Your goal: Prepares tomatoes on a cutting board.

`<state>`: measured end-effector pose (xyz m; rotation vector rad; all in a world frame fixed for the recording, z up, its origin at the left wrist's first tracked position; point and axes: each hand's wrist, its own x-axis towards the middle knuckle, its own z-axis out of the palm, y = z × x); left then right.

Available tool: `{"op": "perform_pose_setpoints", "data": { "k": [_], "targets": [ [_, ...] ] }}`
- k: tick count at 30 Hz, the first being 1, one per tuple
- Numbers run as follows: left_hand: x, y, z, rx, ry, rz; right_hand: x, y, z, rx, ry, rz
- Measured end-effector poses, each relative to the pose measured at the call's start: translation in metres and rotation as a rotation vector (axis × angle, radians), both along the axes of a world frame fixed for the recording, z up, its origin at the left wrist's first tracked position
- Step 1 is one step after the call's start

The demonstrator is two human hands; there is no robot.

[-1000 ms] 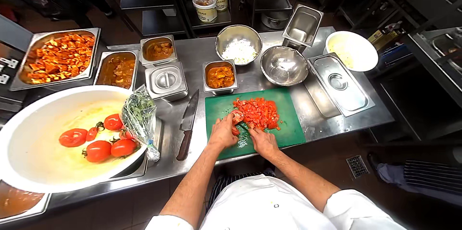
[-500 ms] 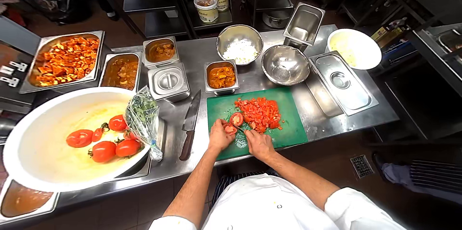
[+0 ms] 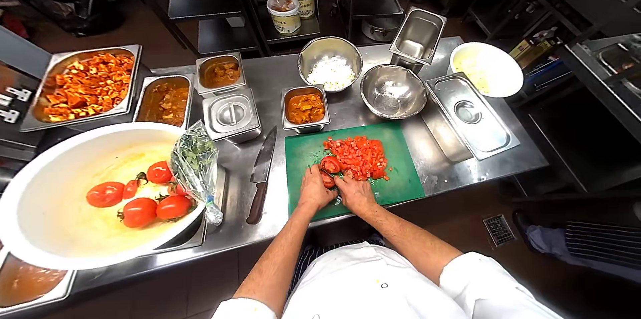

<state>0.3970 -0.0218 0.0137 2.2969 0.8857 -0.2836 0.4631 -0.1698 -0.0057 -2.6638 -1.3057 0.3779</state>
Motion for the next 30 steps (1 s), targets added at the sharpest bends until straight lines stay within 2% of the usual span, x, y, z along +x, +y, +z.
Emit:
{"op": "perform_pose_setpoints", "data": {
  "k": [3, 5, 9, 12, 15, 20, 23, 26, 27, 30],
  "targets": [
    [-0.006, -0.004, 0.001, -0.004, -0.059, 0.111, -0.005, -0.018, 0.005, 0.005, -0.011, 0.051],
    [-0.009, 0.004, 0.006, 0.026, -0.065, 0.1, -0.008, -0.036, 0.009, -0.001, -0.001, 0.052],
    [-0.011, 0.016, 0.014, 0.103, -0.05, -0.051, -0.014, -0.061, 0.0, 0.019, 0.062, -0.023],
    [0.0, 0.01, 0.01, 0.035, 0.005, -0.098, -0.021, -0.061, -0.004, 0.067, 0.153, -0.097],
    [0.007, 0.0, -0.002, 0.063, -0.076, -0.096, -0.02, -0.062, -0.002, 0.079, 0.203, -0.127],
    [0.01, -0.007, -0.017, 0.142, -0.174, -0.258, -0.02, -0.087, 0.001, 0.056, 0.25, -0.187],
    [0.012, 0.003, -0.022, 0.025, -0.216, -0.318, -0.025, -0.109, -0.001, 0.088, 0.294, -0.284],
    [0.013, 0.016, -0.007, -0.304, -0.078, -0.237, -0.027, -0.129, -0.002, 0.146, 0.384, -0.409],
    [0.011, 0.02, -0.006, -0.355, -0.003, -0.212, -0.029, -0.133, -0.003, 0.18, 0.423, -0.445],
    [0.005, 0.021, 0.003, -0.155, 0.18, -0.134, -0.034, -0.132, -0.005, 0.291, 0.625, -0.557]
  ]
}}
